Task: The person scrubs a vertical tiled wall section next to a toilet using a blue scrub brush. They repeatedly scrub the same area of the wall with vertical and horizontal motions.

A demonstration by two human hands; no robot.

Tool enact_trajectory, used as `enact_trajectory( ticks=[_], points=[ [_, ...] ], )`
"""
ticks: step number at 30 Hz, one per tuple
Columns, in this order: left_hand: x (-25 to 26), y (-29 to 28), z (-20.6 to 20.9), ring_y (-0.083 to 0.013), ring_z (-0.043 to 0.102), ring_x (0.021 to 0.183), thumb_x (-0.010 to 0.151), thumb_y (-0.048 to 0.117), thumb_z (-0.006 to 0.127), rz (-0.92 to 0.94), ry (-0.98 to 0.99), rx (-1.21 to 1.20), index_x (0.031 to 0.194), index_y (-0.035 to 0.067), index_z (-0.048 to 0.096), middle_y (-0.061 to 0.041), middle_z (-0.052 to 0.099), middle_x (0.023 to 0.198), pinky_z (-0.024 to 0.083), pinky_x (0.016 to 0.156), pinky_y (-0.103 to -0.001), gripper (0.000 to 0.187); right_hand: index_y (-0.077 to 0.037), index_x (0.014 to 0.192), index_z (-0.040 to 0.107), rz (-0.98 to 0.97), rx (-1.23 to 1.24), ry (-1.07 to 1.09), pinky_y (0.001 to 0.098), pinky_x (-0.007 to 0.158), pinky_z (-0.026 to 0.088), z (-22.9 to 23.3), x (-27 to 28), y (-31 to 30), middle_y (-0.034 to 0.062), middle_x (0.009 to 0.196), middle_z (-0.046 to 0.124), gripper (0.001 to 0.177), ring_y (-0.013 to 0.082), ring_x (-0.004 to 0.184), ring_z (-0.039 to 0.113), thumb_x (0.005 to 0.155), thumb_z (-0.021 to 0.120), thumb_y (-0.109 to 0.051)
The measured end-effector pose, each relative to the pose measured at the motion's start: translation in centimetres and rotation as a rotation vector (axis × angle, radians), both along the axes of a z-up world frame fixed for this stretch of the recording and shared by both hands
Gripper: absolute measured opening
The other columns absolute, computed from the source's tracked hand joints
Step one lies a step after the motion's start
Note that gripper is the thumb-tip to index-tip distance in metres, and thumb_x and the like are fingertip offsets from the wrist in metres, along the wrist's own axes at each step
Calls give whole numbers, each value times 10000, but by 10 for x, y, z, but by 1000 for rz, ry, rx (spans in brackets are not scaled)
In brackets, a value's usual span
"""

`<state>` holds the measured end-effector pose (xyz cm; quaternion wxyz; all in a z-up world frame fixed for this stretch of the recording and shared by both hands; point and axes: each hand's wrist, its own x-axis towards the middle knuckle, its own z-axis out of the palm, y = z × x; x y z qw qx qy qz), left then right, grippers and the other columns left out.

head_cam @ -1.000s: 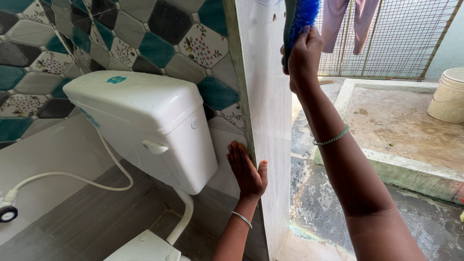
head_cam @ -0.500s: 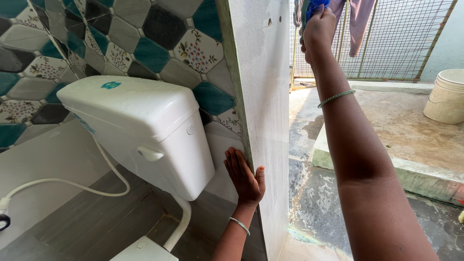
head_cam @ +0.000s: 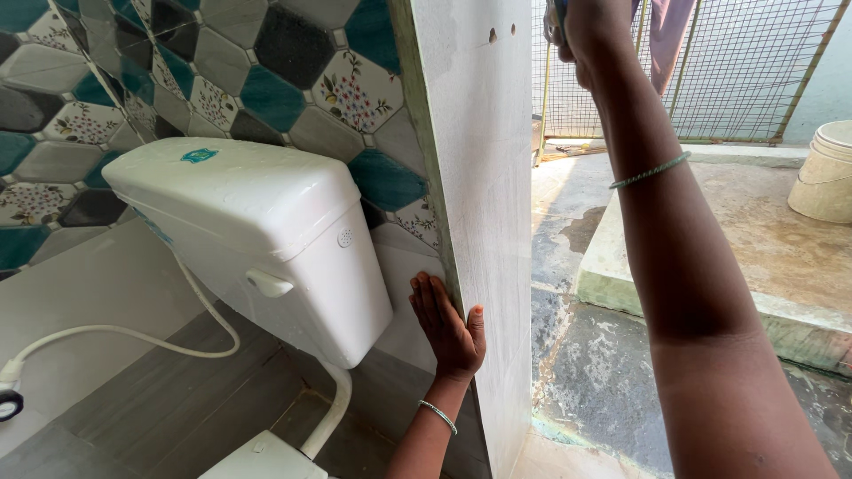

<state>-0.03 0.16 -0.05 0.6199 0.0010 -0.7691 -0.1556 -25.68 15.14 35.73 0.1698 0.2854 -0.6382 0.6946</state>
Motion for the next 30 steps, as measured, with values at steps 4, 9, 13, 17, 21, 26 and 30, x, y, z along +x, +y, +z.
enact_trajectory(
  ticks=[4, 9, 13, 17, 21, 26, 30],
  points=[
    [-1, 0, 0, -463, 142, 1584, 1099, 446, 394, 9, 14, -5, 1582, -110, 178, -320, 191, 1663, 100, 1287, -609, 767, -19, 1059, 548, -87, -3, -108, 251, 439, 452, -10, -59, 7, 40, 726, 599, 450, 81, 527, 549, 1143, 316, -395],
    [-1, -2, -2, -465, 139, 1585, 1108, 444, 391, 18, 14, -15, 1580, -103, 183, -315, 186, 1664, 103, 1287, -605, 752, -44, 1228, 439, -72, -27, -2, 246, 422, 447, -11, -10, 6, 68, 782, 622, 372, 88, 541, 557, 1130, 304, -376],
    [-3, -1, -2, -469, 133, 1582, 1106, 443, 383, 15, 21, -17, 1579, -115, 177, -321, 178, 1666, 98, 1288, -614, 760, -58, 1308, 424, 74, 10, 146, 248, 419, 432, -4, 68, 8, 66, 790, 611, 350, 83, 542, 531, 1153, 319, -354],
    [-1, 0, -1, -473, 129, 1580, 1104, 440, 386, 7, 4, -2, 1571, -119, 182, -325, 179, 1660, 96, 1279, -615, 757, -30, 1344, 437, 245, 93, 385, 250, 426, 415, -4, 114, 20, 89, 755, 574, 368, 92, 540, 506, 1171, 319, -332],
    [-2, 1, -1, -471, 131, 1582, 1107, 441, 385, 14, 19, -11, 1574, -119, 179, -323, 179, 1663, 94, 1285, -613, 758, -20, 1235, 522, 23, 196, 224, 261, 439, 424, 7, 81, 37, 88, 788, 613, 388, 101, 538, 535, 1196, 338, -358],
    [-1, 1, -1, -467, 143, 1583, 1103, 444, 390, 21, 30, -7, 1577, -106, 192, -314, 191, 1665, 105, 1287, -606, 752, -93, 1267, 503, -64, 45, -23, 282, 389, 362, -11, 13, 31, 80, 749, 621, 342, 100, 496, 529, 1127, 346, -362],
    [0, 2, 0, -465, 145, 1584, 1106, 445, 396, 14, 35, -2, 1575, -104, 201, -305, 197, 1667, 107, 1286, -603, 749, -61, 1224, 541, -126, 141, -147, 301, 393, 370, -55, -6, 36, 81, 742, 615, 374, 115, 490, 495, 1124, 320, -345]
  ],
)
